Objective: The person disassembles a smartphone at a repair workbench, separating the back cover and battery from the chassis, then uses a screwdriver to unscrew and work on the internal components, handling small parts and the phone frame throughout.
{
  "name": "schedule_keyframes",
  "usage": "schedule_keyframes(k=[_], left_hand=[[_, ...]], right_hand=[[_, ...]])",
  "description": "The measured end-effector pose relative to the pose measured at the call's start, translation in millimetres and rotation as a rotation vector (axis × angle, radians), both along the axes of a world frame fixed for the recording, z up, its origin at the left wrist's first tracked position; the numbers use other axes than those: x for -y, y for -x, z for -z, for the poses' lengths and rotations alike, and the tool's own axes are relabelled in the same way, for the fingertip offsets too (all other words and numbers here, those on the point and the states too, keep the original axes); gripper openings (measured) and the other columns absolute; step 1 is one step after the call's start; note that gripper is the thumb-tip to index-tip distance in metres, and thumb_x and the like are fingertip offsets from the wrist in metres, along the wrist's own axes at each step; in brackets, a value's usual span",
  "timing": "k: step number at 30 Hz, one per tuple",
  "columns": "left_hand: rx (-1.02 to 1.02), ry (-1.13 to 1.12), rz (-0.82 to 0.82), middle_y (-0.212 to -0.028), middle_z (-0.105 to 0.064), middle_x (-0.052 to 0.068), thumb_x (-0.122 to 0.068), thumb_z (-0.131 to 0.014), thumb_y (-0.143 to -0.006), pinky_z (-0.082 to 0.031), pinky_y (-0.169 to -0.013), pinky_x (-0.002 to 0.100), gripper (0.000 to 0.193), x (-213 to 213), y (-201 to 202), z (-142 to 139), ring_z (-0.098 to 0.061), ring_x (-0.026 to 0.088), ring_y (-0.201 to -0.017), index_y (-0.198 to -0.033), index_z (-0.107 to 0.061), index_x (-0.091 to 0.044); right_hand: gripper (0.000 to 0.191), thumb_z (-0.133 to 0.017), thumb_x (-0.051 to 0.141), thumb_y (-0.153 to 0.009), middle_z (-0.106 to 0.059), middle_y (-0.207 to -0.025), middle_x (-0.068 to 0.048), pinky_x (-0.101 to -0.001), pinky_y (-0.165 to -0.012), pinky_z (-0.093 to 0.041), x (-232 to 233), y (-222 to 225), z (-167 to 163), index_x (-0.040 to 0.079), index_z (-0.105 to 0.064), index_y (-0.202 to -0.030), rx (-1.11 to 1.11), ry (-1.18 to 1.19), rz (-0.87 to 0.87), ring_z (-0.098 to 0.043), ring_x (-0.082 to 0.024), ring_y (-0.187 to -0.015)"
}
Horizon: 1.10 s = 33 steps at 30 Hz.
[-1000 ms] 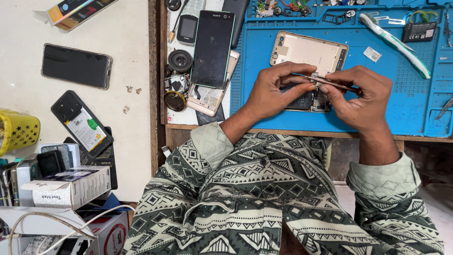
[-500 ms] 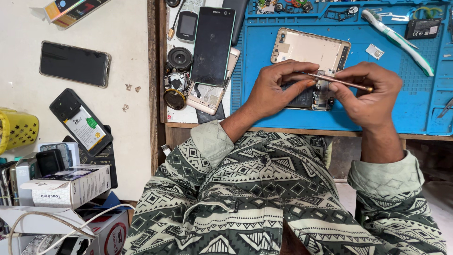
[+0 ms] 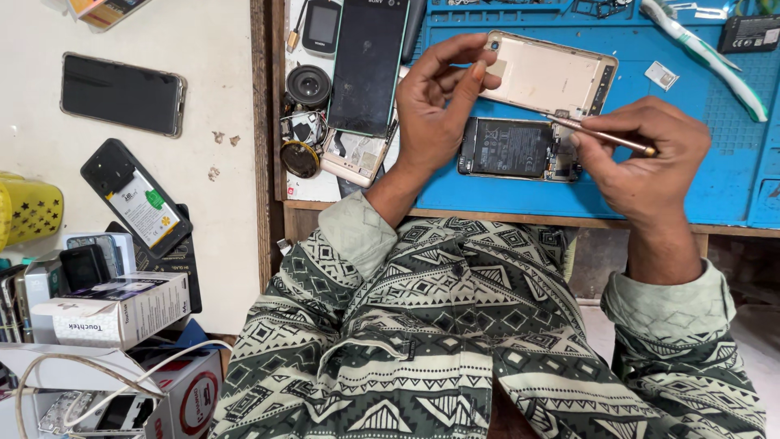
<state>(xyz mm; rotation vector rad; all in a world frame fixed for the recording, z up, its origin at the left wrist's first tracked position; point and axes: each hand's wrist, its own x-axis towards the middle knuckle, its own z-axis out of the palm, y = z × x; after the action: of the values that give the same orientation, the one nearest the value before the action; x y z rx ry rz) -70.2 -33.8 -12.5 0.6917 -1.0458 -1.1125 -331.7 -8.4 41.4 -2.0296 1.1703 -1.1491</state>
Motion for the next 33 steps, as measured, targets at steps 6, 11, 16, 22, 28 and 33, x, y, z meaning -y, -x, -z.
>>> schedule_keyframes(k=[6,11,16,22,28,33], left_hand=[[0.123,-0.027,0.033,-0.120,-0.072,0.010,-0.007,-0.068,-0.108,-0.065,-0.088,0.027,0.030,-2.2,9.9,-0.7,-0.077,0.014,-0.100,-0.137,-0.062,-0.006],[0.142,-0.035,0.036,-0.122,-0.072,0.009,-0.008,-0.068,-0.109,-0.063,-0.089,0.025,0.029,-4.2,14.5,-2.7,-0.076,0.013,-0.104,-0.137,-0.063,-0.006],[0.172,-0.016,0.046,-0.124,-0.073,0.008,-0.009,-0.068,-0.108,-0.065,-0.091,0.026,0.029,-2.7,14.2,-2.2,-0.077,0.013,-0.105,-0.137,-0.062,-0.007],[0.133,-0.033,0.043,-0.121,-0.072,0.010,-0.010,-0.068,-0.109,-0.064,-0.089,0.026,0.029,-1.9,14.2,1.8,-0.077,0.013,-0.102,-0.136,-0.063,-0.005],[-0.103,-0.088,-0.004,-0.117,-0.071,0.013,-0.012,-0.067,-0.109,-0.063,-0.090,0.029,0.030,4.9,11.6,7.4,-0.075,0.015,-0.097,-0.136,-0.061,-0.001],[-0.101,-0.104,-0.012,-0.114,-0.071,0.013,-0.015,-0.067,-0.109,-0.063,-0.089,0.029,0.032,3.5,11.5,6.3,-0.074,0.015,-0.094,-0.138,-0.061,-0.001]], right_hand=[[0.013,-0.083,0.004,-0.088,-0.072,-0.083,-0.008,-0.0203,-0.049,-0.047,-0.3,-9.5,-5.9,0.002,-0.079,-0.100,-0.128,-0.091,-0.181,-0.064,-0.008,-0.058],[0.012,-0.083,0.008,-0.089,-0.069,-0.080,-0.007,-0.0243,-0.055,-0.049,-6.8,-16.5,-7.2,0.004,-0.078,-0.099,-0.281,0.038,-0.185,-0.067,-0.012,-0.065],[0.012,-0.082,0.010,-0.090,-0.069,-0.078,-0.006,-0.0249,-0.056,-0.050,-3.9,-13.4,-2.4,0.006,-0.078,-0.100,-0.318,0.039,-0.182,-0.067,-0.012,-0.065],[0.009,-0.082,0.011,-0.098,-0.071,-0.083,-0.005,-0.0225,-0.057,-0.051,0.5,2.1,-5.2,0.006,-0.075,-0.100,-0.175,-0.024,-0.144,-0.068,-0.010,-0.066],[0.012,-0.083,0.011,-0.091,-0.070,-0.080,-0.007,-0.0234,-0.058,-0.050,-4.5,-13.5,0.2,0.007,-0.075,-0.098,-0.292,0.008,-0.188,-0.068,-0.012,-0.067],[0.010,-0.082,0.010,-0.095,-0.070,-0.082,-0.007,-0.0215,-0.057,-0.050,-3.3,-8.3,-0.4,0.003,-0.075,-0.096,-0.213,-0.031,-0.153,-0.069,-0.011,-0.069]])
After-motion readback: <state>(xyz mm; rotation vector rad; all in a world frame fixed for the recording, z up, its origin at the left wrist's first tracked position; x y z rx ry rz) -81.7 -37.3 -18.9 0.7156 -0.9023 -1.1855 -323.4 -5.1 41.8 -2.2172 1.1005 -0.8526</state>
